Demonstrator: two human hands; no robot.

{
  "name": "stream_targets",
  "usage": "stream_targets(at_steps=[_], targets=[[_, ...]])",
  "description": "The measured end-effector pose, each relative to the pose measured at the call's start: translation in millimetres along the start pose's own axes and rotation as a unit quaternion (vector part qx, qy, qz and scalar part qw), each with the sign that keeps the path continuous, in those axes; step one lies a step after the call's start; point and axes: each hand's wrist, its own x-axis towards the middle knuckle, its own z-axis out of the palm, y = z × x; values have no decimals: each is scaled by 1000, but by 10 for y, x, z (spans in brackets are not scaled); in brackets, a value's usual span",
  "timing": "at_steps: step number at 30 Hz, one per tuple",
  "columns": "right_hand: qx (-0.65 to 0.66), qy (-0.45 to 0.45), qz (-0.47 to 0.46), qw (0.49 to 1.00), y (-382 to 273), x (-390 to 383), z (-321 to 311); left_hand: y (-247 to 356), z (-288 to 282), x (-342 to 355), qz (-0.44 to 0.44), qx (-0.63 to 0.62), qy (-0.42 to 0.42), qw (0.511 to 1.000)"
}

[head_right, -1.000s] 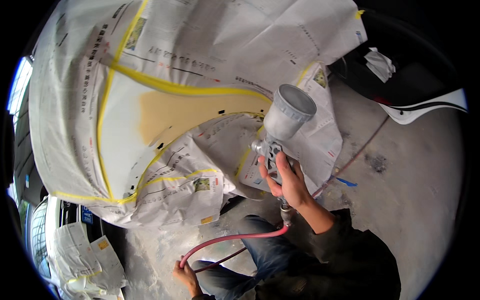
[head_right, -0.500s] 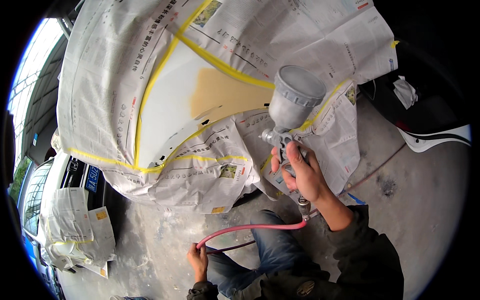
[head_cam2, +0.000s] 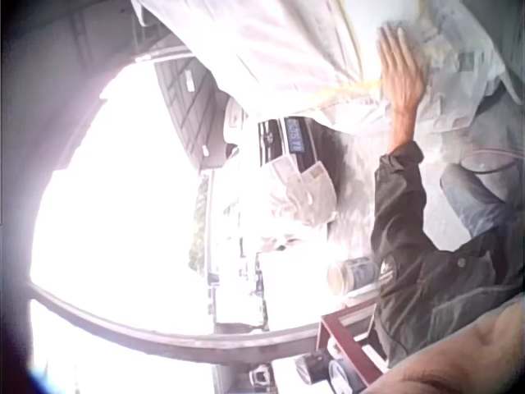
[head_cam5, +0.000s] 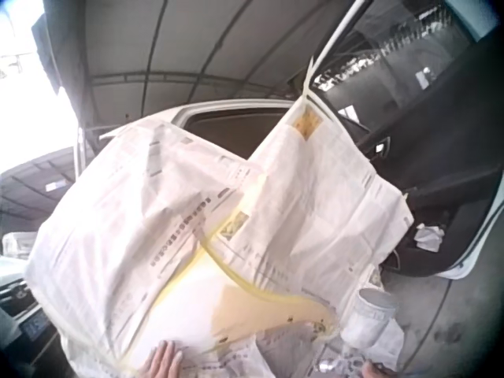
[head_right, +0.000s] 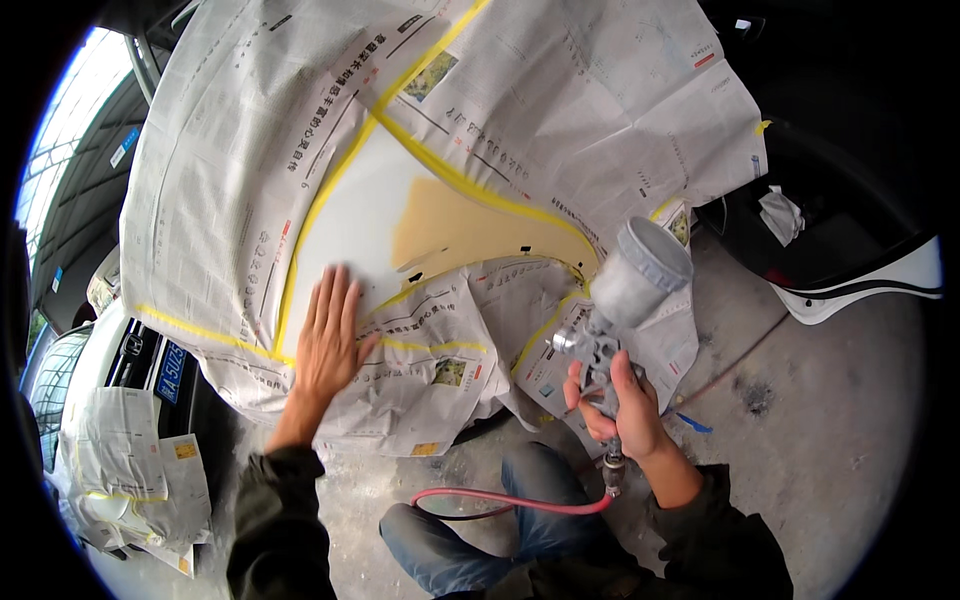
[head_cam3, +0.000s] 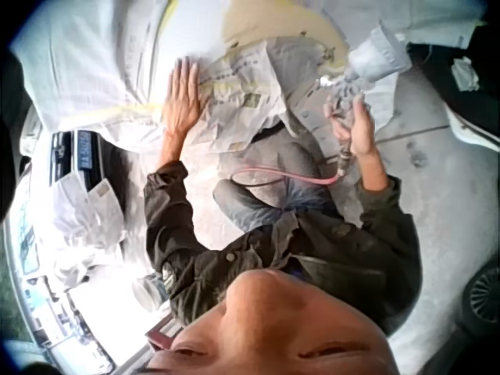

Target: The person mixes paint and thinner in a spray gun cup, stirs the mixture, and then walks to a white car. They spray paint the front bumper area of the car, which is masked with newspaper and tape.

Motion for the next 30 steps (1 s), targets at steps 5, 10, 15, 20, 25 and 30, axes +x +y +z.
stream_targets(at_steps=[5,10,15,20,25,30], targets=[[9,1,-3,1000,99,-90,-59,315,21,1322,58,46,93,993],[25,-4,13,1000,211,-28,-120,428,174,1408,116,30,85,989],[32,7,22,999,220,29,-295,119,149,853,-39,30,126,991],[46,-1,28,999,267,117,-373,312,137,1136,-63,27,139,988],[110,-47,60,991,399,118,-254,407,213,1459,38,22,149,988],[68,-50,78,993,537,115,-277,150,244,659,-54,20,147,987]])
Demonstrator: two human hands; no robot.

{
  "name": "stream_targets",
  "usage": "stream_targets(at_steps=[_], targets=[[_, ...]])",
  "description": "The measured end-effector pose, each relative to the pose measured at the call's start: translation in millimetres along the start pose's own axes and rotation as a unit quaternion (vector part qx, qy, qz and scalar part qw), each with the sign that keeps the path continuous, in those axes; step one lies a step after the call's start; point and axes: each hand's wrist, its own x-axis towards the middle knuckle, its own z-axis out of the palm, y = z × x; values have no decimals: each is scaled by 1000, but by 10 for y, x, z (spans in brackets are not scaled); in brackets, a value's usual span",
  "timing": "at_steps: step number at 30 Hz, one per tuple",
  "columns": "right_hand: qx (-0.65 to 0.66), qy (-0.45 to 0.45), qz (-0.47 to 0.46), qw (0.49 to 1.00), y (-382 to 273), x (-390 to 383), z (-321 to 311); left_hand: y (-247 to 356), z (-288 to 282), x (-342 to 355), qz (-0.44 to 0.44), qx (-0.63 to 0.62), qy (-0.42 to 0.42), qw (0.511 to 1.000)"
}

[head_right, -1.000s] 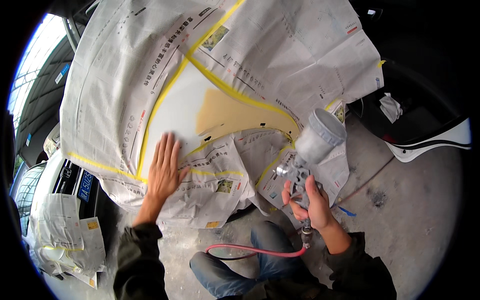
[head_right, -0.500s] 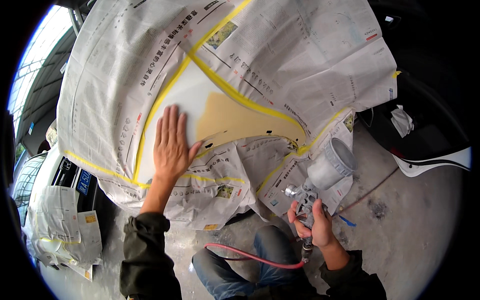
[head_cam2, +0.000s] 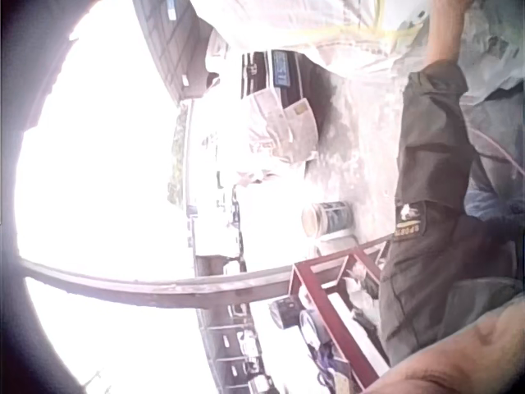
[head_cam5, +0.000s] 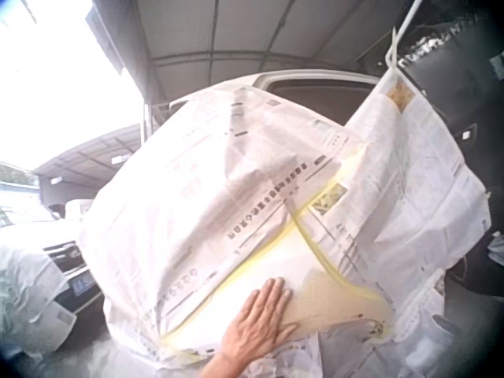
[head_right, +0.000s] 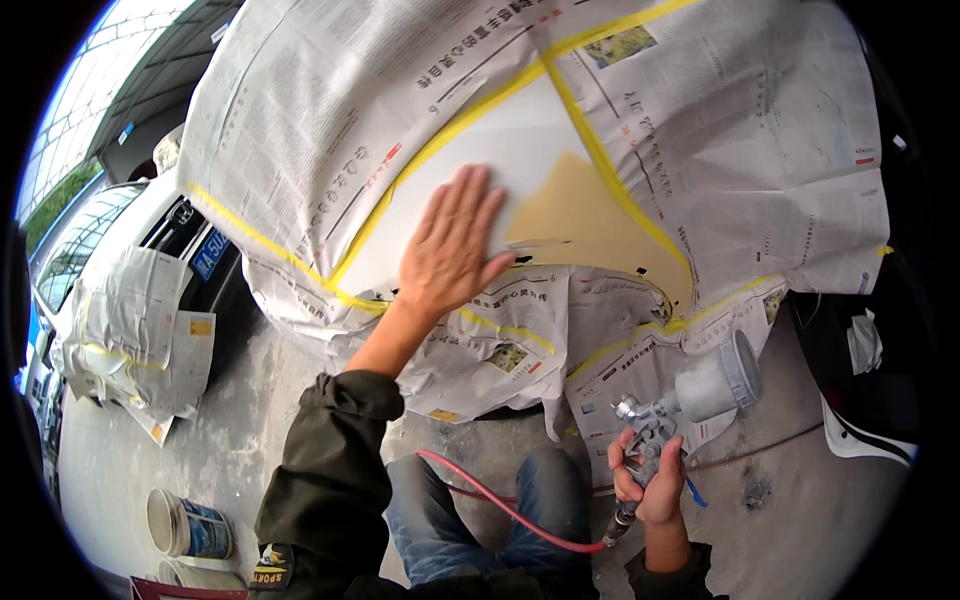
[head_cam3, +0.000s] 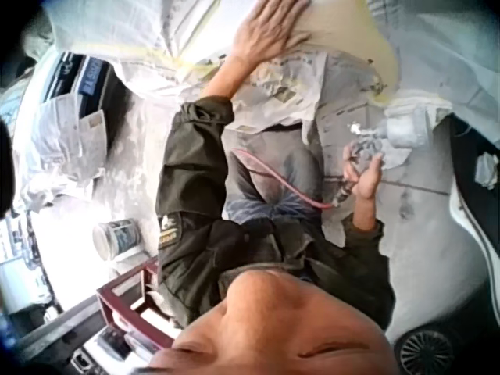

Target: The person mixes paint and thinner in a spray gun cup, stirs the mixture, and then walks to a white car. They spray paint the front bumper area of the car, which is masked with newspaper and tape.

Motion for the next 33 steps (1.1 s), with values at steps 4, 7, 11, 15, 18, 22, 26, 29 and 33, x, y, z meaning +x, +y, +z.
stream_targets(at_steps=[4,7,11,15,18,22,26,29,33], targets=[[-3,3,6,1000,24,-35,23,-256,66,-899,-81,28,-12,996],[7,-5,9,1000,1,-44,59,-238,240,-1462,-134,42,-16,990],[14,-27,13,999,1,-68,87,-3,334,-1530,-175,18,-17,984],[23,-43,25,999,85,-49,219,109,307,-1115,-107,-15,-61,992],[-11,-41,27,999,166,-11,402,-7,210,-1036,-15,19,-73,997],[-64,-34,14,997,234,6,636,-21,95,-1549,-148,-49,-67,985],[-99,-19,-4,995,281,108,838,331,-188,-1835,-259,-187,-17,947],[-116,-25,-18,993,296,236,1037,558,-423,-2313,-218,-224,-126,942],[-188,-22,-63,980,237,514,1443,875,-357,-3564,-377,-269,-217,859]])
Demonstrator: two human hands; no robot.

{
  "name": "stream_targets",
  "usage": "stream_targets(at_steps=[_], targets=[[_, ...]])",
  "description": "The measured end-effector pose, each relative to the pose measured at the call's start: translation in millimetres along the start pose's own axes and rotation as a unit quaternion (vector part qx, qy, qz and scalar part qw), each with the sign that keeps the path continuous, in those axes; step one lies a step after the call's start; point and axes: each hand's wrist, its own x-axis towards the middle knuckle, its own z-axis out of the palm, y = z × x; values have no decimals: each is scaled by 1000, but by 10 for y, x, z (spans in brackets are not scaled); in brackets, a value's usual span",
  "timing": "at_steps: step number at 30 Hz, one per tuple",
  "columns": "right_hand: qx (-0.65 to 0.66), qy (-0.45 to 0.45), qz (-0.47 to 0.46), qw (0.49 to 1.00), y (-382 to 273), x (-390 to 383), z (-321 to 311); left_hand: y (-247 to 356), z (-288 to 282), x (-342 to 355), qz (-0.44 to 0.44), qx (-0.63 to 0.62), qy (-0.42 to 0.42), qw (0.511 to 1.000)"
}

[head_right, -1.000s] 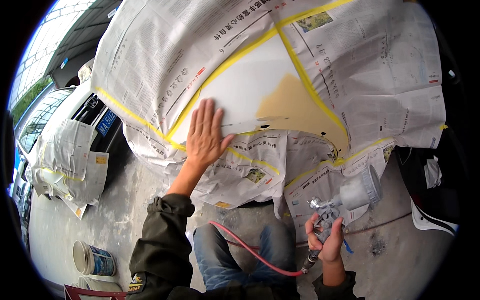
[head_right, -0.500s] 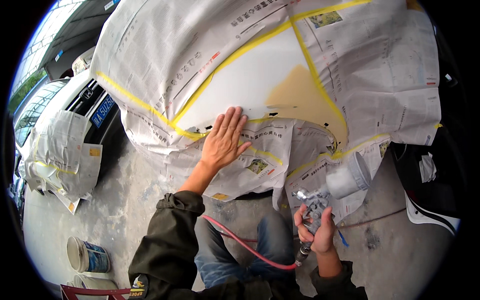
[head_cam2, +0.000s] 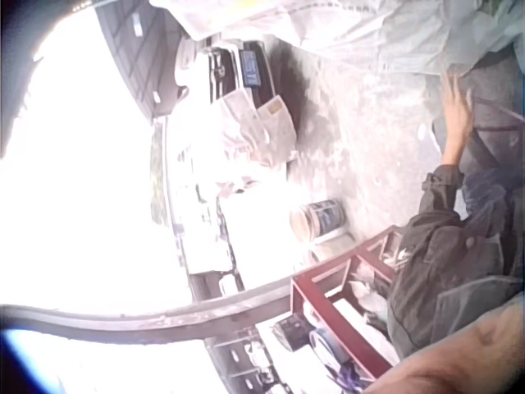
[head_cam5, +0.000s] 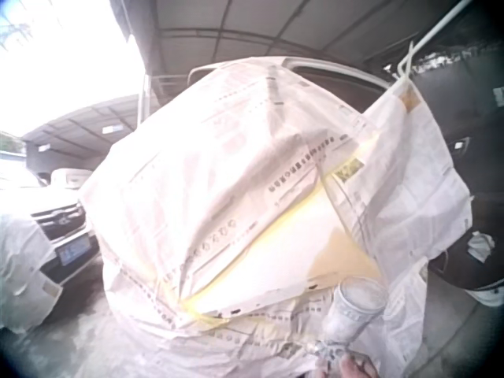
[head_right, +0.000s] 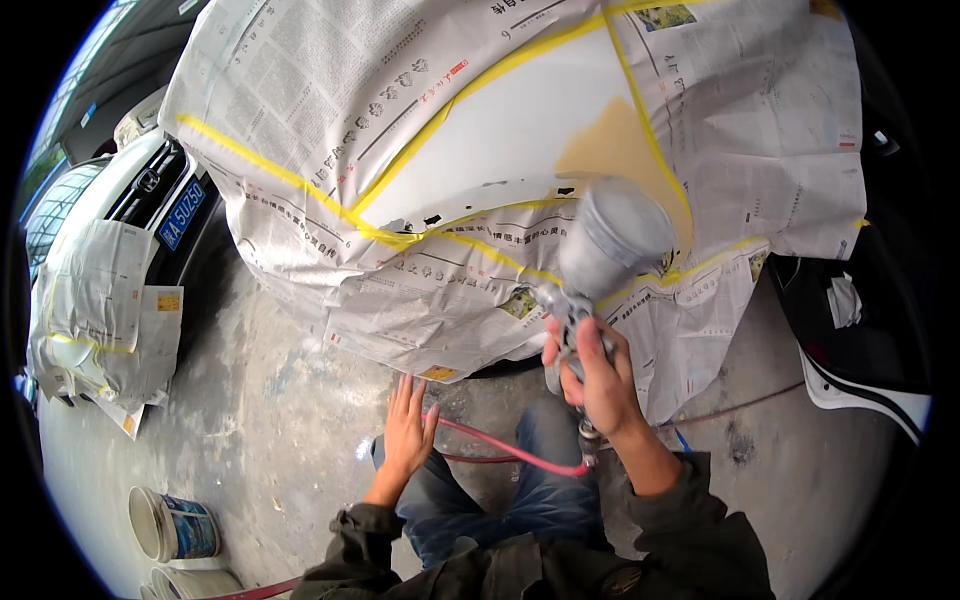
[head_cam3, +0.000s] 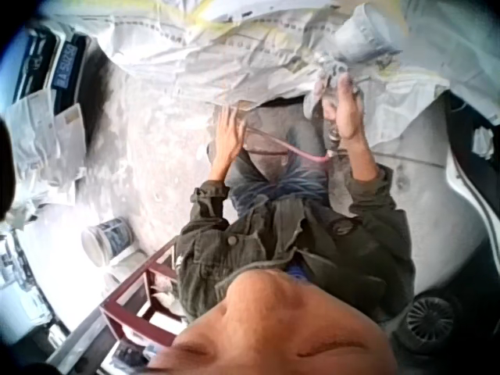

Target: The person mixes paint and thinner in a spray gun cup, stirs the mixture, and then walks to a white car. They spray paint the front bumper area of the car, which is masked with newspaper and tape.

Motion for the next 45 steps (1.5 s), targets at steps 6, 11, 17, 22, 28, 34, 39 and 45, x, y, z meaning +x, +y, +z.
stream_targets(at_steps=[6,11,17,22,28,34,39,45], targets=[[-52,-4,5,999,-66,445,522,-691,397,-927,-70,118,-93,986],[-76,-48,13,996,-111,526,800,-736,437,-938,-82,111,-61,988],[-89,-88,34,992,-81,619,930,-735,401,-912,-93,84,-58,990],[-64,-115,39,991,-154,597,1001,-722,424,-886,-99,77,-51,991],[-53,-48,21,997,-227,489,774,-744,430,-904,-102,70,-49,991],[-91,63,-38,993,-370,245,326,-755,474,-876,-100,60,-40,992],[-50,-64,19,997,-434,277,324,-792,475,-883,-104,63,-56,991],[-30,-23,32,999,-532,335,163,-808,514,-866,-92,66,-53,992]])
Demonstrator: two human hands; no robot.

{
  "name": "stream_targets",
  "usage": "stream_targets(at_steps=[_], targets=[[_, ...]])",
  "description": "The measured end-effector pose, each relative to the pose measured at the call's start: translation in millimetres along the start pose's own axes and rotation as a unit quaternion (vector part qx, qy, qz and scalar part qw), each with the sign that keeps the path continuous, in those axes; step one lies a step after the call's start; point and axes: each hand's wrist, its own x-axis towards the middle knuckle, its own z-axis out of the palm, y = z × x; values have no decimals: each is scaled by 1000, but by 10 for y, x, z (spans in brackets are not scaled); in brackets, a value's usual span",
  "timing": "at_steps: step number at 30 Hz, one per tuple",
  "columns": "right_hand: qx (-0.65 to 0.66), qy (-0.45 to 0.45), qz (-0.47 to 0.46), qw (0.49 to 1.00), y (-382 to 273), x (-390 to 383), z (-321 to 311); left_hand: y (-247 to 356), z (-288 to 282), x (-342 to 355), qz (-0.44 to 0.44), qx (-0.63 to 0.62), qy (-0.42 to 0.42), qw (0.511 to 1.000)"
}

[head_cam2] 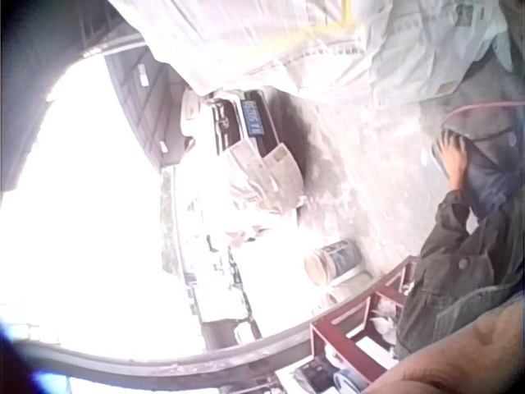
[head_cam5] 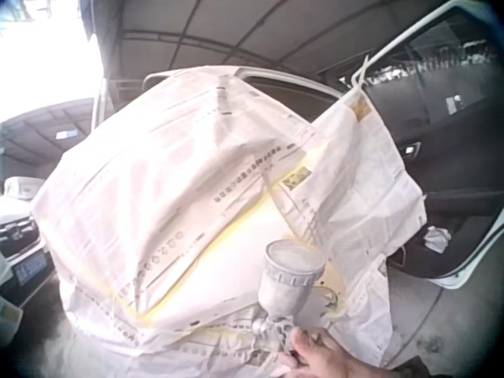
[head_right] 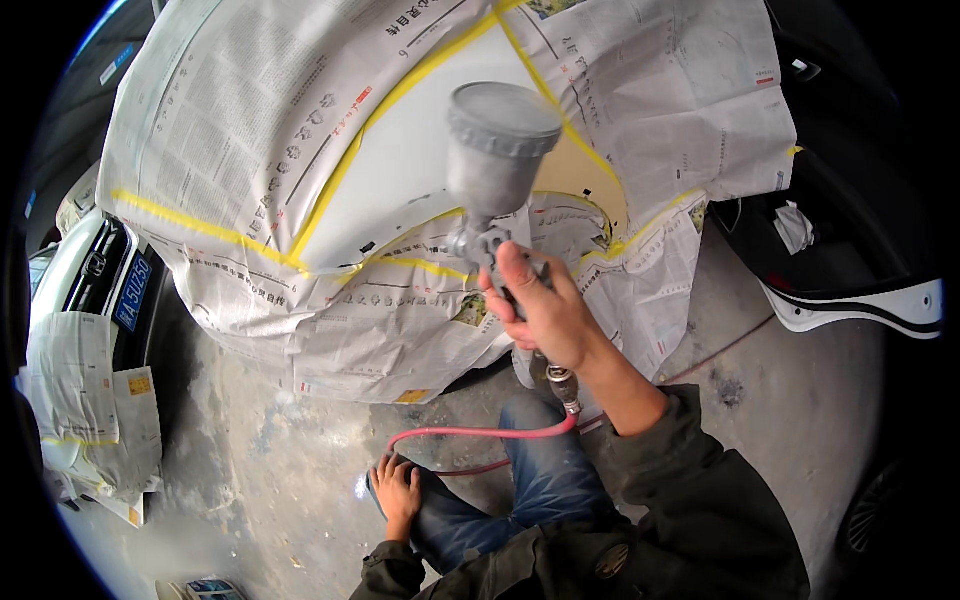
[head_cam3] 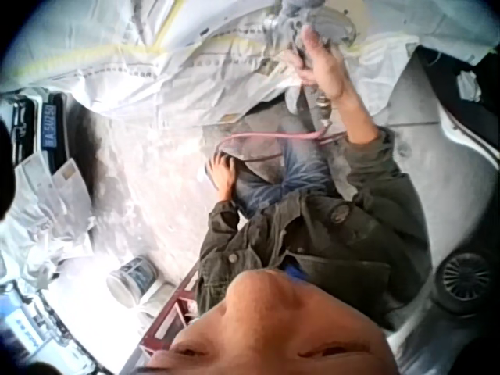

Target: The person mixes paint and thinner in a spray gun cup, stirs the mixture, and then walks to a white car. They spray paint the front bumper area of the car, which is masked with newspaper and tape.

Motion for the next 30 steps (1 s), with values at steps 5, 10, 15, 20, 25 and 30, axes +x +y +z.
stream_targets(at_steps=[5,10,15,20,25,30], targets=[[28,88,-24,995,-29,-107,-341,0,3,-18,9,-1,4,1000],[21,233,-75,969,73,-278,-717,-13,3,-50,18,9,10,1000],[44,152,-65,985,241,-384,-689,42,24,-5,30,3,7,1000],[136,-18,-28,990,334,-278,-661,82,-1,-42,29,12,3,1000],[159,98,-82,979,486,-270,-829,126,-27,-86,33,14,19,999],[150,181,-132,963,743,-320,-825,213,-95,-146,38,15,16,999]])
